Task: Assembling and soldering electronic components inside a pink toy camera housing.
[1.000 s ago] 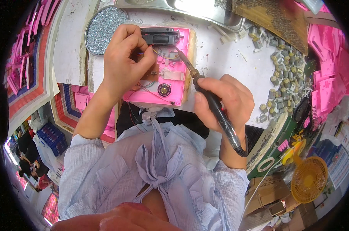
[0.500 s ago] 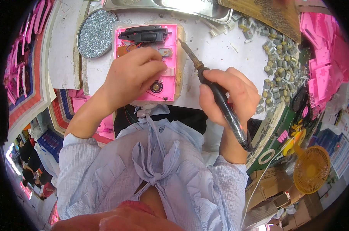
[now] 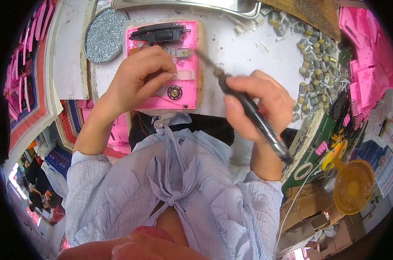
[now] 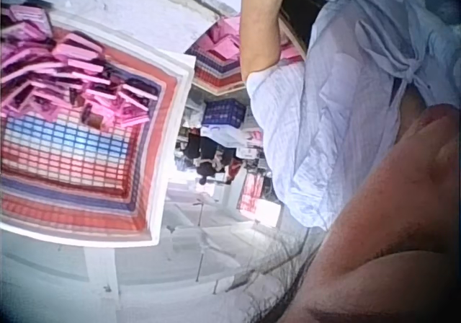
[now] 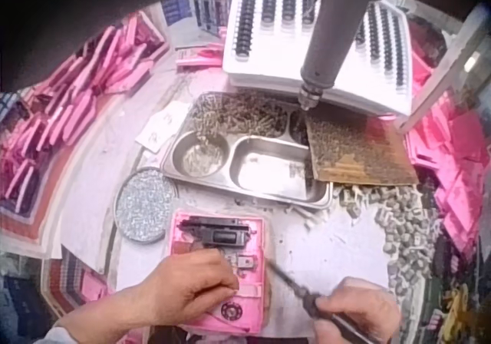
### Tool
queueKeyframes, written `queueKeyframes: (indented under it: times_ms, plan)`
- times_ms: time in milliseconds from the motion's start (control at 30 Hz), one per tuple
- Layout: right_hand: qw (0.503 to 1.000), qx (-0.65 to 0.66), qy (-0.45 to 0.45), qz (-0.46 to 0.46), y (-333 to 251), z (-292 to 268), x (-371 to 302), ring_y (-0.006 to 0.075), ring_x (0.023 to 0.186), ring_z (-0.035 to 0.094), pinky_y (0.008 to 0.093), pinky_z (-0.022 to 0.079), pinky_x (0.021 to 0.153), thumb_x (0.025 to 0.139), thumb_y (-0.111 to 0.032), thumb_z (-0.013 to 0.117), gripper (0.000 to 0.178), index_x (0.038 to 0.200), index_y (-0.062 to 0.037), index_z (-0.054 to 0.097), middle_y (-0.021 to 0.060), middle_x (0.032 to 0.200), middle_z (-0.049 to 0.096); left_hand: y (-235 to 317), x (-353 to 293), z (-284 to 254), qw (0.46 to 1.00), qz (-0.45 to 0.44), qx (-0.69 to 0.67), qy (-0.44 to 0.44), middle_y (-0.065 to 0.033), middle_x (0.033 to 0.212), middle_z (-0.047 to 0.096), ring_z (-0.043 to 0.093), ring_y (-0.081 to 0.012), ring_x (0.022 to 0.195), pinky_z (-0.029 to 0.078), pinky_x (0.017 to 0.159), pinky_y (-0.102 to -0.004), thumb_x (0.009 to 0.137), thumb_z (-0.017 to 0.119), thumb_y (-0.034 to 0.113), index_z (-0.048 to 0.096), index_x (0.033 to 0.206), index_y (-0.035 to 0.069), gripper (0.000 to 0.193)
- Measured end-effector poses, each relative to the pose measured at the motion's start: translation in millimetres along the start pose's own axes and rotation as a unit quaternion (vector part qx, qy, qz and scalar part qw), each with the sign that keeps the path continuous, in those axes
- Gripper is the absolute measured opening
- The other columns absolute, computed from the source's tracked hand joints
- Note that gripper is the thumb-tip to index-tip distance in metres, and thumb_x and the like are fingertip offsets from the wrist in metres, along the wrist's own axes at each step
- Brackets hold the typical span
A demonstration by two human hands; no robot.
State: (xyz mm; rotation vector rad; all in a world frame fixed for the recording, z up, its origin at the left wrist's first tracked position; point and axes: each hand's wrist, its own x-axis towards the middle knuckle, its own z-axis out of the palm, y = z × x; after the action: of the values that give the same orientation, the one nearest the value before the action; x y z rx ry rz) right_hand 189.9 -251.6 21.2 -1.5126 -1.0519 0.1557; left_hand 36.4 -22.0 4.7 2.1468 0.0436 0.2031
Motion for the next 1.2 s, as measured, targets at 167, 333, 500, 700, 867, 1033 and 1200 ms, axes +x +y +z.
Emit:
queueKeyframes:
  times_ms: [167, 333, 500, 700, 867, 1033, 1200]
  plan:
    - [0.989, 0.054, -0.126, 0.059, -5.3, -10.7, -5.4, 0.0149, 0.048, 0.048, 0.0292, 0.033, 0.046, 0.071, -0.006, 0.074, 0.022, 0.092, -0.0013, 0.071, 0.004, 0.06, 0.056, 3.7, -4.1, -5.0, 0.996, 0.04, 0.062, -0.047, -0.0112, 0.105, 0.057, 0.061, -0.0293, 0.092, 0.051, 0.076, -0.0355, 0.081, 0.073, 0.0, 0.063, 0.093, 0.002, 0.016]
    - [0.985, 0.042, -0.15, 0.08, -3.9, 1.7, -6.3, 0.0151, 0.048, 0.052, 0.029, 0.036, 0.046, 0.072, -0.005, 0.074, 0.02, 0.091, -0.0037, 0.071, 0.0042, 0.062, 0.058, 3.8, -4.2, -4.6, 0.994, 0.051, 0.073, -0.055, -0.0118, 0.106, 0.058, 0.061, -0.0311, 0.093, 0.052, 0.078, -0.038, 0.079, 0.074, -0.001, 0.061, 0.094, 0.002, 0.02]
    - [0.982, 0.044, -0.167, 0.078, -2.0, 7.3, -4.6, 0.016, 0.05, 0.056, 0.0284, 0.04, 0.048, 0.074, -0.006, 0.075, 0.018, 0.092, -0.0043, 0.071, 0.0046, 0.065, 0.061, 3.1, -4.9, -3.9, 0.994, 0.065, 0.075, -0.045, -0.0119, 0.105, 0.058, 0.062, -0.031, 0.093, 0.052, 0.077, -0.038, 0.077, 0.075, -0.001, 0.06, 0.093, 0.001, 0.022]
    - [0.979, 0.043, -0.179, 0.091, -0.3, 8.4, -4.0, 0.0159, 0.051, 0.058, 0.0279, 0.041, 0.049, 0.076, -0.006, 0.075, 0.018, 0.093, -0.0049, 0.071, 0.0052, 0.068, 0.063, 3.6, -5.0, -4.5, 0.994, 0.063, 0.078, -0.049, -0.0118, 0.105, 0.058, 0.062, -0.0309, 0.092, 0.052, 0.076, -0.0377, 0.076, 0.076, -0.002, 0.061, 0.093, 0.001, 0.023]
    - [0.978, 0.037, -0.18, 0.098, -0.4, 8.2, -3.9, 0.0146, 0.052, 0.059, 0.0264, 0.043, 0.05, 0.076, -0.006, 0.074, 0.018, 0.094, -0.0041, 0.07, 0.0057, 0.07, 0.066, 3.4, -4.5, -3.6, 0.993, 0.063, 0.087, -0.055, -0.0115, 0.105, 0.058, 0.063, -0.031, 0.092, 0.053, 0.076, -0.038, 0.076, 0.075, -0.003, 0.061, 0.093, 0.001, 0.022]
    - [0.951, 0.075, -0.157, 0.255, -9.5, 7.5, -7.6, 0.0087, 0.053, 0.058, 0.0238, 0.043, 0.052, 0.079, -0.005, 0.074, 0.019, 0.097, -0.0001, 0.071, 0.0037, 0.068, 0.067, 3.4, -4.4, -4.7, 0.991, 0.057, 0.096, -0.067, -0.0116, 0.105, 0.058, 0.064, -0.0313, 0.094, 0.054, 0.077, -0.0385, 0.077, 0.075, -0.001, 0.061, 0.093, 0.002, 0.021]
    - [0.968, 0.091, -0.114, 0.203, -3.9, 3.0, -15.1, 0.0064, 0.054, 0.055, 0.0219, 0.041, 0.052, 0.079, -0.003, 0.074, 0.019, 0.097, 0.0031, 0.071, 0.0032, 0.067, 0.066, 3.0, -3.0, -5.8, 0.99, 0.06, 0.102, -0.079, -0.0115, 0.106, 0.059, 0.064, -0.0312, 0.095, 0.054, 0.077, -0.0384, 0.078, 0.075, -0.001, 0.061, 0.094, 0.002, 0.022]
